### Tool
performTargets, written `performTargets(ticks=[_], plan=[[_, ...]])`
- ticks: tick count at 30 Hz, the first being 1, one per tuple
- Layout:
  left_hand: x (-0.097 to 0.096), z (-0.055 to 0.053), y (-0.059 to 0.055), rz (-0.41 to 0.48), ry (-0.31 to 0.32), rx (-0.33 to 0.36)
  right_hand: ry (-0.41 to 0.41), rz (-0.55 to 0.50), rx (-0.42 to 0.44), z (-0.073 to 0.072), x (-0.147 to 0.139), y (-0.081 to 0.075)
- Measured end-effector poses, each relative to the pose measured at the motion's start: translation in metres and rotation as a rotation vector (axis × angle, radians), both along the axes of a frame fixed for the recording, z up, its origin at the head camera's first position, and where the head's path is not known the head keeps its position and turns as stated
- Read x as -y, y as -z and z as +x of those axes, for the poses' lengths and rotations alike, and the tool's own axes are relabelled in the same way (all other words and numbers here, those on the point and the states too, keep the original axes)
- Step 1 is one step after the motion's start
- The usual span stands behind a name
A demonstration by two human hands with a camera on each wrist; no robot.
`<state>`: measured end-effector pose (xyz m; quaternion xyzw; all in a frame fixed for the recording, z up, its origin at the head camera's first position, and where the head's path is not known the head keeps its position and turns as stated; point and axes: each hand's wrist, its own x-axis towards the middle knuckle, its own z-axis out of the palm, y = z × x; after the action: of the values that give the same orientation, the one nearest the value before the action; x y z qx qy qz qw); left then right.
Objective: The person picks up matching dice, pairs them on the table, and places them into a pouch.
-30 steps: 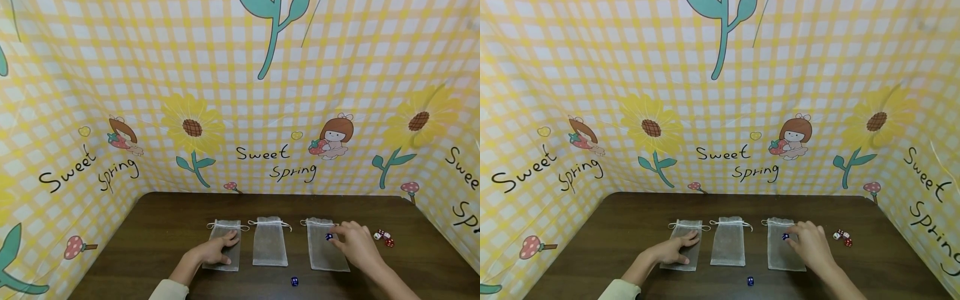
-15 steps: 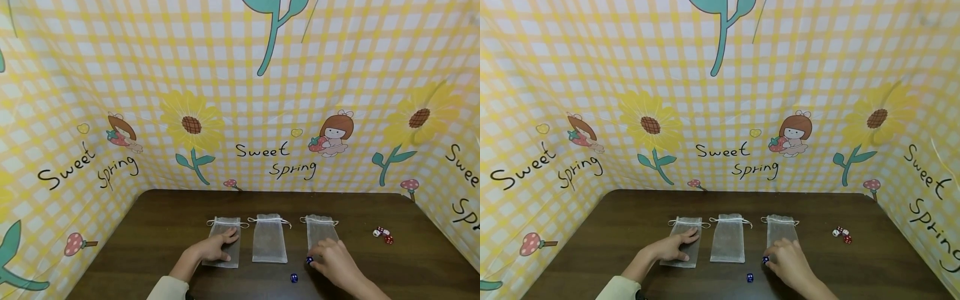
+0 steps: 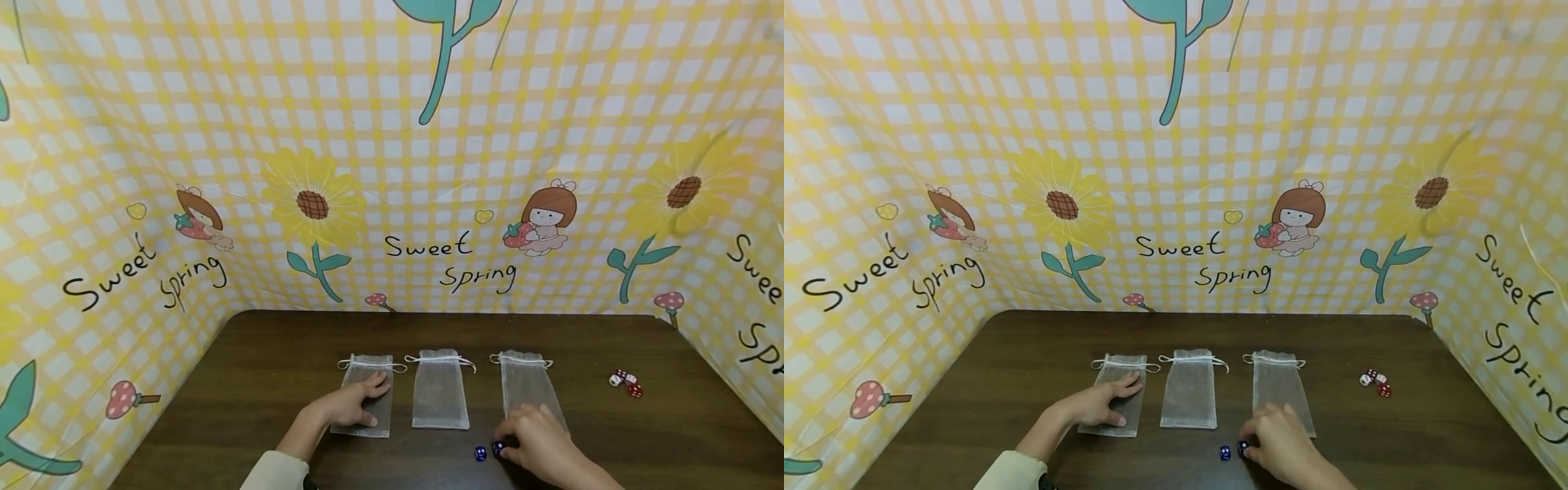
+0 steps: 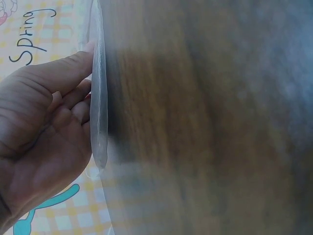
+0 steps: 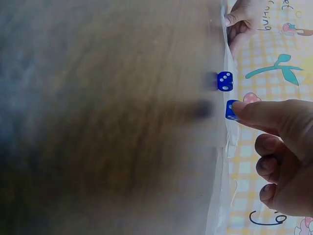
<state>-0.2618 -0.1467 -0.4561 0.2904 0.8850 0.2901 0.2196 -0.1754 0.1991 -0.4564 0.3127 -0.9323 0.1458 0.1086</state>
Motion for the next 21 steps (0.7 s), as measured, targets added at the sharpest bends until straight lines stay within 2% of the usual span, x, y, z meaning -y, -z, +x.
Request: performTargets(ticks=[7, 21], plan=[[0.0007, -0.0009, 0.0024, 0.002, -0.001, -0.002, -0.045, 0.002, 0.086, -0.0023, -0.0002, 0.0033], [0.0000, 0.0002, 0.0007, 0.007, -0.003, -0.006, -0.041, 0.012, 0.184, -0.0018, -0.0003, 0.0028]])
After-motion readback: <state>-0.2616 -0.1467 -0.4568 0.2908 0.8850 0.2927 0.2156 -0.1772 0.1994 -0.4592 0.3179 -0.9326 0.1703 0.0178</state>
